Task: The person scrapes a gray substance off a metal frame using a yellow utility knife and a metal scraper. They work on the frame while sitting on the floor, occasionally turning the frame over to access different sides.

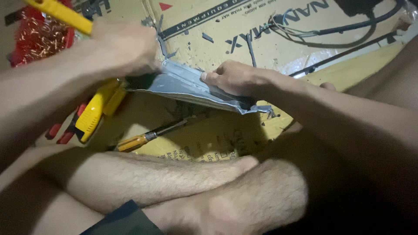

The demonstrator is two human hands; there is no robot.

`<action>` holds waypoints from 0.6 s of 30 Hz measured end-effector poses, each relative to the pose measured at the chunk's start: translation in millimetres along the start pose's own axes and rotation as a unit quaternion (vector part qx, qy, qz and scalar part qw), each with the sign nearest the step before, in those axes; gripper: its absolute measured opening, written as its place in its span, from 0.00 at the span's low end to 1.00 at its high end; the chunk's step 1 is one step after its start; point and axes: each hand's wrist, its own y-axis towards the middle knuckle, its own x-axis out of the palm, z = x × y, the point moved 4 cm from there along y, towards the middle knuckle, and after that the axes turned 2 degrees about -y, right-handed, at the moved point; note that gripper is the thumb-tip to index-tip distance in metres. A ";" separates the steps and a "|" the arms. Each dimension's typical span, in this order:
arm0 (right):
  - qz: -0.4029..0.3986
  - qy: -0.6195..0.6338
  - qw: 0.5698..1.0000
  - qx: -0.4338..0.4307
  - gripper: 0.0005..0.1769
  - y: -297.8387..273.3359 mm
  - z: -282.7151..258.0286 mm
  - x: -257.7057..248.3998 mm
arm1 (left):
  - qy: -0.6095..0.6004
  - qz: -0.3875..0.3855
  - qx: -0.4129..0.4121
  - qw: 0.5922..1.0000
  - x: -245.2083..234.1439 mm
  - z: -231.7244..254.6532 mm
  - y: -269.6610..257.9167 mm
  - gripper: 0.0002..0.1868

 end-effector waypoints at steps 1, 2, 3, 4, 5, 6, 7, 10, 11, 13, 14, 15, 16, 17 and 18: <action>0.002 0.000 1.000 -0.002 0.30 9.0 3.7 -2.3 | 0.001 0.002 -0.001 1.000 -3.6 -0.8 -2.8 0.28; -0.018 -0.048 0.999 -0.002 0.28 18.2 7.0 -1.9 | -0.031 -0.003 -0.001 1.000 -5.6 -2.0 -6.2 0.24; -0.038 -0.096 0.995 -0.003 0.36 27.4 10.5 -1.2 | -0.063 -0.007 -0.001 0.998 -7.3 -2.9 -9.6 0.22; -0.039 -0.097 0.995 -0.004 0.36 16.8 3.1 -1.0 | -0.063 -0.008 -0.003 0.998 -9.1 4.1 -11.1 0.22; -0.027 -0.042 0.999 0.017 0.29 6.2 -2.1 -1.8 | -0.038 -0.003 0.009 0.999 -11.0 12.7 -12.6 0.28; -0.015 0.015 0.999 0.041 0.27 -5.3 -5.4 -2.0 | -0.013 0.001 0.024 1.000 -12.7 23.2 -13.8 0.35; -0.016 0.015 0.999 0.042 0.27 -4.4 -4.5 -1.5 | -0.014 0.000 0.025 1.000 -10.0 21.6 -12.0 0.35; -0.027 -0.030 0.999 0.033 0.29 0.2 -0.9 -1.4 | -0.042 -0.008 -0.016 0.999 -5.1 9.5 -4.9 0.32; -0.019 -0.012 0.999 0.025 0.27 2.9 0.5 -1.2 | -0.055 0.008 -0.015 0.998 -4.3 3.3 -2.5 0.32; -0.009 0.010 1.000 0.017 0.28 1.0 0.6 -2.5 | -0.065 0.024 -0.011 0.998 -9.1 6.9 -5.0 0.33; -0.021 0.011 0.999 0.032 0.25 -3.1 -2.1 -2.7 | -0.059 0.012 -0.002 0.998 -12.2 15.0 -11.1 0.32; -0.033 0.013 0.998 0.047 0.27 -7.2 -4.8 -2.1 | -0.054 0.000 0.008 0.999 -14.6 23.1 -17.3 0.32; -0.035 0.012 0.998 0.046 0.27 -3.9 -3.4 -0.6 | -0.055 -0.001 0.006 0.998 -11.8 20.6 -19.0 0.32; -0.032 -0.007 0.999 0.025 0.27 -0.6 -2.7 0.1 | -0.065 -0.004 0.007 0.998 -9.2 19.1 -20.6 0.33; -0.025 -0.021 0.999 0.008 0.28 1.6 1.4 -2.0 | -0.072 -0.004 0.013 0.997 -9.8 21.0 -20.0 0.34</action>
